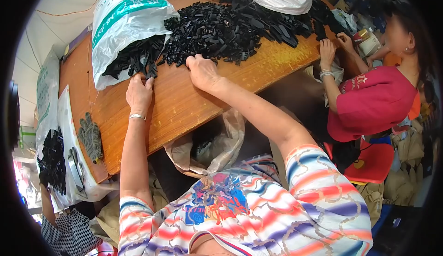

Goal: Sorting and inspecting small black plastic components on a wooden workbench in a factory setting.

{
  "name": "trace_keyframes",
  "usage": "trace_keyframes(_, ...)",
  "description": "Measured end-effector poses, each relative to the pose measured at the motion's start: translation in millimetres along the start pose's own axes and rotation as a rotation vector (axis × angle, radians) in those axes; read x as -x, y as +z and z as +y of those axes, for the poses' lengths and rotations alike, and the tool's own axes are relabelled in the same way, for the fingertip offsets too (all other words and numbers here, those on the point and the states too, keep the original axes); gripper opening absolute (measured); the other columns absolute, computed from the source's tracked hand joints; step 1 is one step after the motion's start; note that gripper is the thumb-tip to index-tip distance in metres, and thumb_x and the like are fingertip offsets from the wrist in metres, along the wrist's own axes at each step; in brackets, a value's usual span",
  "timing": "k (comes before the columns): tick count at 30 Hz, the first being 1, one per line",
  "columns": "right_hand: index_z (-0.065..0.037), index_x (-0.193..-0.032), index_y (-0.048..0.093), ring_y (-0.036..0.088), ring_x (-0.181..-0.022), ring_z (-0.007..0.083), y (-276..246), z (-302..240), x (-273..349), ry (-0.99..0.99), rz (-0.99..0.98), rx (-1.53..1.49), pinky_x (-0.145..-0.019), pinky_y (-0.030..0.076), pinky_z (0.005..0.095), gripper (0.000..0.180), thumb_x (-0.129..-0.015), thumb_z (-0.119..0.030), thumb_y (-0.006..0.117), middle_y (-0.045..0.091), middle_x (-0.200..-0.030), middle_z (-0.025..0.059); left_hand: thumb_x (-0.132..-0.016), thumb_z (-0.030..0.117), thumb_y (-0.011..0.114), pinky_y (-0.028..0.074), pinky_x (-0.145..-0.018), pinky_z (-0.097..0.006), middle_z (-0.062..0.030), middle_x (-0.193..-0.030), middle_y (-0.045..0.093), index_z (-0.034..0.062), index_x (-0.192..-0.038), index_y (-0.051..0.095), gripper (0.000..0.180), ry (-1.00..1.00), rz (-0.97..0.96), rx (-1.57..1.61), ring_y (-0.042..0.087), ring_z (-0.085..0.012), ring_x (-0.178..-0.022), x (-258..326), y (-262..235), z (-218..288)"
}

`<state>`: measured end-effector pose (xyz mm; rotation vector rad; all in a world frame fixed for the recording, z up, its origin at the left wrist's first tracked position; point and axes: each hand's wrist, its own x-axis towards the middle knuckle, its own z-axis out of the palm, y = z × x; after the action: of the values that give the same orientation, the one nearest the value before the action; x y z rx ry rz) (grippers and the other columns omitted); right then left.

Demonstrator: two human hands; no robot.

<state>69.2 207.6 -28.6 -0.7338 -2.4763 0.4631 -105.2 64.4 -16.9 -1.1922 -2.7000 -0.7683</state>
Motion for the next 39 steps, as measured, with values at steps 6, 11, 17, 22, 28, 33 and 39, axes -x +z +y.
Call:
trace_keyframes(6,0.002,-0.094,0.06,0.063,-0.07,0.0233,-10,-19,16,0.001,-0.107,-0.388,-0.064,0.051,0.0335,0.014,-0.084,-0.008,0.061,0.061,-0.086,0.013,-0.08,0.012,0.067,0.048,-0.073,-0.038,-0.0123,-0.092,0.061,0.0037,-0.096,0.058,0.02,0.161,0.072,0.068,0.06,-0.0293,-0.084,17,0,-8)
trace_keyframes(11,0.001,-0.087,0.058,0.059,-0.055,0.0093,-18,-53,22,0.177,-0.194,-0.749,-0.049,0.047,0.0238,0.012,-0.086,-0.01,0.063,0.061,-0.071,0.004,-0.086,0.012,0.063,0.048,-0.065,-0.03,-0.0096,-0.089,0.063,0.0018,-0.098,0.053,0.019,0.032,0.002,0.698,0.059,-0.0176,-0.077,41,-2,-18)
trace_keyframes(17,0.001,-0.087,0.057,0.059,-0.057,0.0085,-24,-74,21,0.101,-0.166,-0.78,-0.049,0.047,0.0228,0.012,-0.086,-0.008,0.063,0.061,-0.073,0.0035,-0.098,0.013,0.045,0.046,-0.068,-0.024,-0.006,-0.096,0.058,0.0038,-0.122,0.046,0.026,-0.395,-0.319,1.745,0.055,-0.013,-0.081,78,-25,14)
trace_keyframes(22,0.001,-0.089,0.055,0.058,-0.057,0.0077,-22,-90,18,0.219,-0.177,-0.996,-0.049,0.048,0.0216,0.01,-0.087,-0.006,0.062,0.061,-0.077,0.004,-0.099,0.015,0.042,0.043,-0.063,-0.022,-0.0041,-0.091,0.057,0.0058,-0.116,0.049,0.02,-0.421,-0.395,1.838,0.053,-0.0109,-0.076,86,-32,22)
trace_keyframes(28,0.001,-0.094,0.056,0.057,-0.057,0.0059,-16,-101,23,0.172,-0.055,-1.062,-0.049,0.048,0.0199,0.01,-0.089,-0.007,0.06,0.061,-0.078,0.0032,-0.1,0.02,0.041,0.035,-0.05,-0.016,-0.0022,-0.08,0.056,0.0066,-0.115,0.05,0.022,-0.35,-0.327,1.657,0.046,-0.0063,-0.059,96,-35,30)
trace_keyframes(33,0.0,-0.098,0.058,0.056,-0.056,0.0046,-18,-105,25,0.185,-0.035,-1.083,-0.048,0.047,0.0187,0.011,-0.091,-0.009,0.058,0.061,-0.074,0.0017,-0.101,0.017,0.041,0.032,-0.05,-0.014,0.0012,-0.077,0.052,0.0067,-0.111,0.049,0.017,-0.316,-0.259,1.559,0.041,-0.0026,-0.059,99,-39,41)
trace_keyframes(39,0.001,-0.098,0.058,0.056,-0.055,0.0049,-17,-107,27,0.24,-0.036,-1.091,-0.047,0.047,0.019,0.012,-0.092,-0.009,0.058,0.062,-0.072,0.0019,-0.101,0.017,0.041,0.031,-0.051,-0.014,0.0014,-0.077,0.052,0.0061,-0.11,0.049,0.016,-0.272,-0.234,1.545,0.04,-0.0018,-0.06,100,-40,44)
